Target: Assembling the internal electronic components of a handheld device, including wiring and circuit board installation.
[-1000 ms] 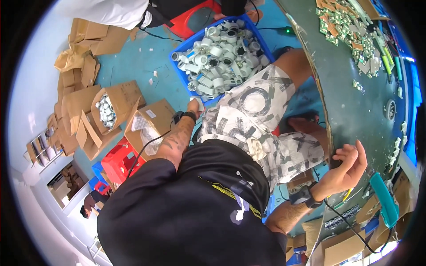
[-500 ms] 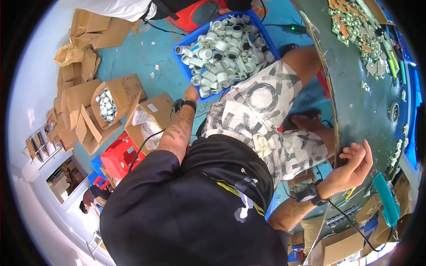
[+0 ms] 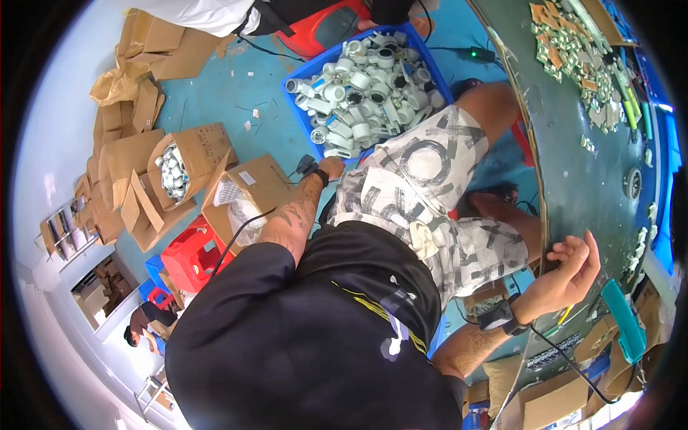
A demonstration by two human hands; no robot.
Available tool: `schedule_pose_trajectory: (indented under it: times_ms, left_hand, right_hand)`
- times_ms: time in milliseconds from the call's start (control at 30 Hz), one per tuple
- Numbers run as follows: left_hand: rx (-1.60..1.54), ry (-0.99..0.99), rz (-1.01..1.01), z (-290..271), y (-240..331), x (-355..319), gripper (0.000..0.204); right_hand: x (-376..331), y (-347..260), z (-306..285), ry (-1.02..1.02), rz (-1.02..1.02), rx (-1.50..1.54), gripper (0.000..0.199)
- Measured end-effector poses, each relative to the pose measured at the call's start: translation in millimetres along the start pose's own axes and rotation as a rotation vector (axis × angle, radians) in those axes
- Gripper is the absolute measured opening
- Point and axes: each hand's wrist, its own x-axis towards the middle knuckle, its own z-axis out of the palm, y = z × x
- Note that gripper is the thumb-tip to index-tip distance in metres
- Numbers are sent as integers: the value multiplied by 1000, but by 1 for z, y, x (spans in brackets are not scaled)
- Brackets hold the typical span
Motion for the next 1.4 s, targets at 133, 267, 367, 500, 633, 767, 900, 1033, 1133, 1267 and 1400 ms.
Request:
schedule_pose_trajectory:
  times_ms: [133,267,367,500,633,767,900,1033,1133,1267,1400]
  left_hand:
    - [66,308,-175,-31,25,-22,26]
    - [-1171,591,-348,-136,85,-12,29]
    - [-1010,821,49,-199,137,22,26]
    - [365,869,-231,-259,42,58,26]
    - [-975,659,599,-363,220,4,54]
    - [-1300,465,780,-359,370,-46,91]
    - [-1240,507,791,-350,415,-46,88]
    - [-1221,597,765,-356,410,-45,77]
    - [-1193,553,728,-364,391,-38,76]
    - [-1225,598,695,-377,386,-48,77]
    - [-1417,579,599,-352,436,-86,63]
  right_hand:
    - [1,-2,5,-26,-35,22,29]
    - [-2,12,-4,17,-24,48,29]
    - [-15,4,-26,43,48,144,27]
    - [-69,-4,-7,-312,-67,372,26]
    - [-154,39,-45,-394,-90,289,26]
    - [-277,99,-103,96,374,136,13]
    - [-442,200,-135,717,959,58,24]
    - [-598,307,-165,729,1327,-414,35]
    - [-655,358,-173,620,1554,-583,50]
    - [-588,424,-154,491,1455,-720,56]
    - [-549,462,-147,159,1749,-901,72]
